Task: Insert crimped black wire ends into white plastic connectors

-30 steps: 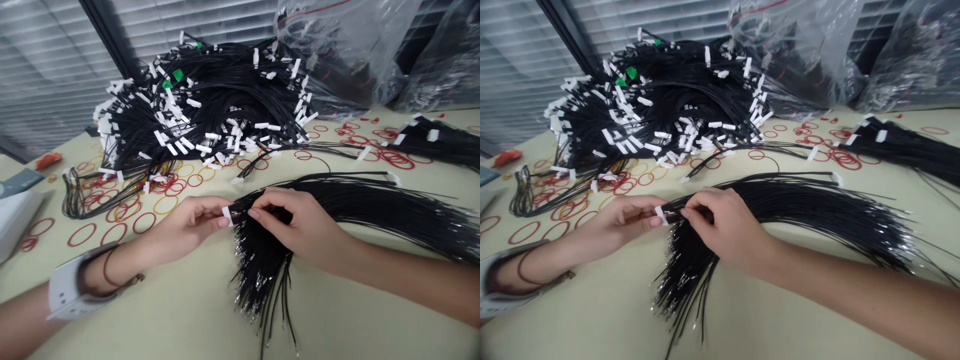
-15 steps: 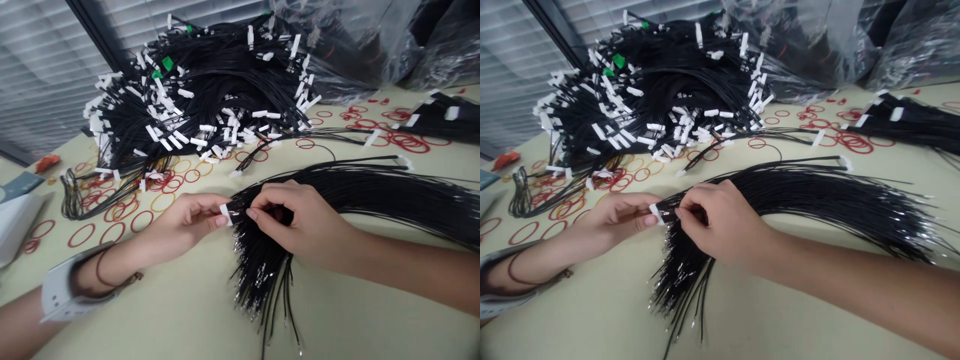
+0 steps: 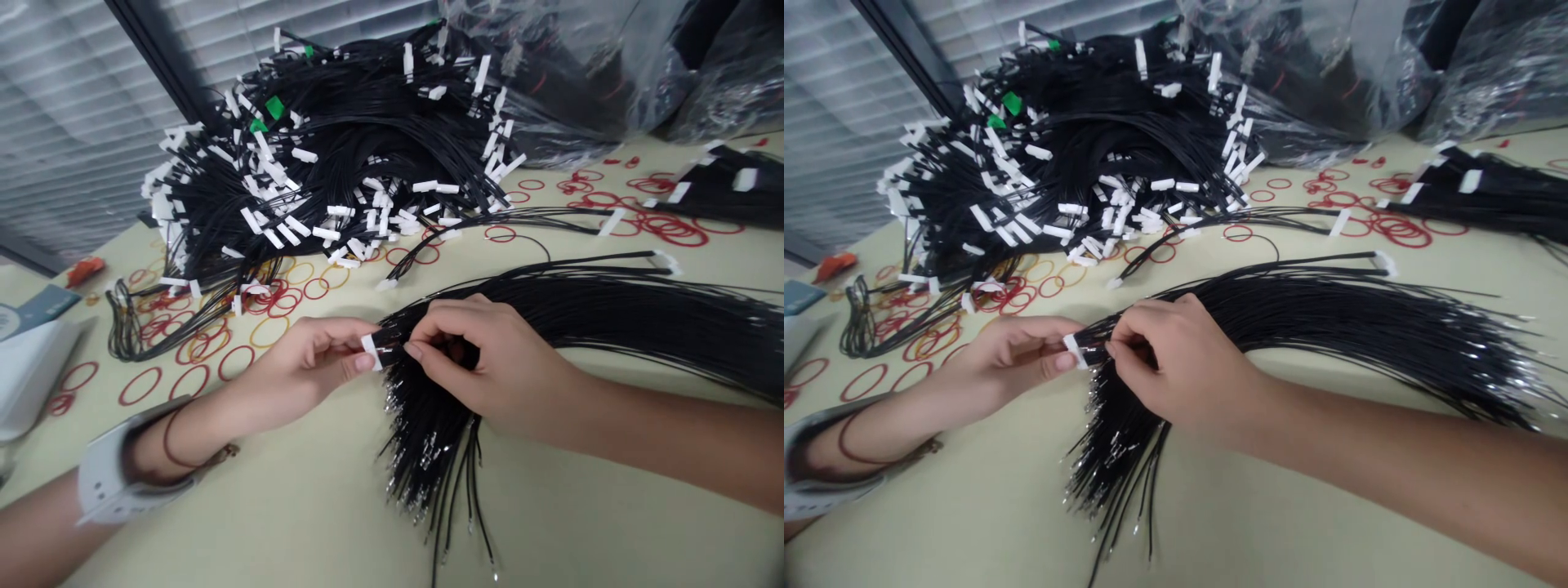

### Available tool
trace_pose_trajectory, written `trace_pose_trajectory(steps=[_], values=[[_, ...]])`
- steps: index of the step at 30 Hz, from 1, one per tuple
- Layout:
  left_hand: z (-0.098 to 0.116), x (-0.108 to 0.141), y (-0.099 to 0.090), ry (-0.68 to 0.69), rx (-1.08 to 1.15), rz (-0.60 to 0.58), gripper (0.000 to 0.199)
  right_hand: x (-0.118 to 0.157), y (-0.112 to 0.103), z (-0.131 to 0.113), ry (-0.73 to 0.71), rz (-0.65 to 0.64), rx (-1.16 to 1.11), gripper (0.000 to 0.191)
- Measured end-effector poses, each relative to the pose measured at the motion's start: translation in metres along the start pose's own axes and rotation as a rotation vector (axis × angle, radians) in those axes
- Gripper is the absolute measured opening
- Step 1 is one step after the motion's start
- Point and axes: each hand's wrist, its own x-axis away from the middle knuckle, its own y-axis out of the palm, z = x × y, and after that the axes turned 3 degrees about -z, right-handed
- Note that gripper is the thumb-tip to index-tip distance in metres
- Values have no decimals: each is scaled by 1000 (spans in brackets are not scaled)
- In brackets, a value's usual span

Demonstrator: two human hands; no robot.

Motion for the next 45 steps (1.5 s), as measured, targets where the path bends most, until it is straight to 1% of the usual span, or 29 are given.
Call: trace_pose_trajectory(steps=[7, 14, 22, 31, 37, 41, 45], values=[[2, 0, -1, -17, 24, -8, 19, 1, 0, 1, -14, -8, 7, 9], [-1, 1, -1, -37, -21, -17, 22, 1, 1, 2, -49, -7, 29, 8], [3, 0, -1, -30, -15, -21, 21, 0, 0, 2, -92, 0, 7, 7], [4, 0, -1, -22, -23, -54, 21, 1, -1, 2, -122, -38, -31, 8], [3, 1, -2, -15, -10, -52, 21, 0, -1, 1, -139, -77, -43, 8], [4, 1, -2, -20, -20, -38, 19, 0, -1, 0, -126, -47, 0, 7], [1, 1, -1, 20, -11, -38, 18, 2, -1, 0, -131, -34, 19, 7]])
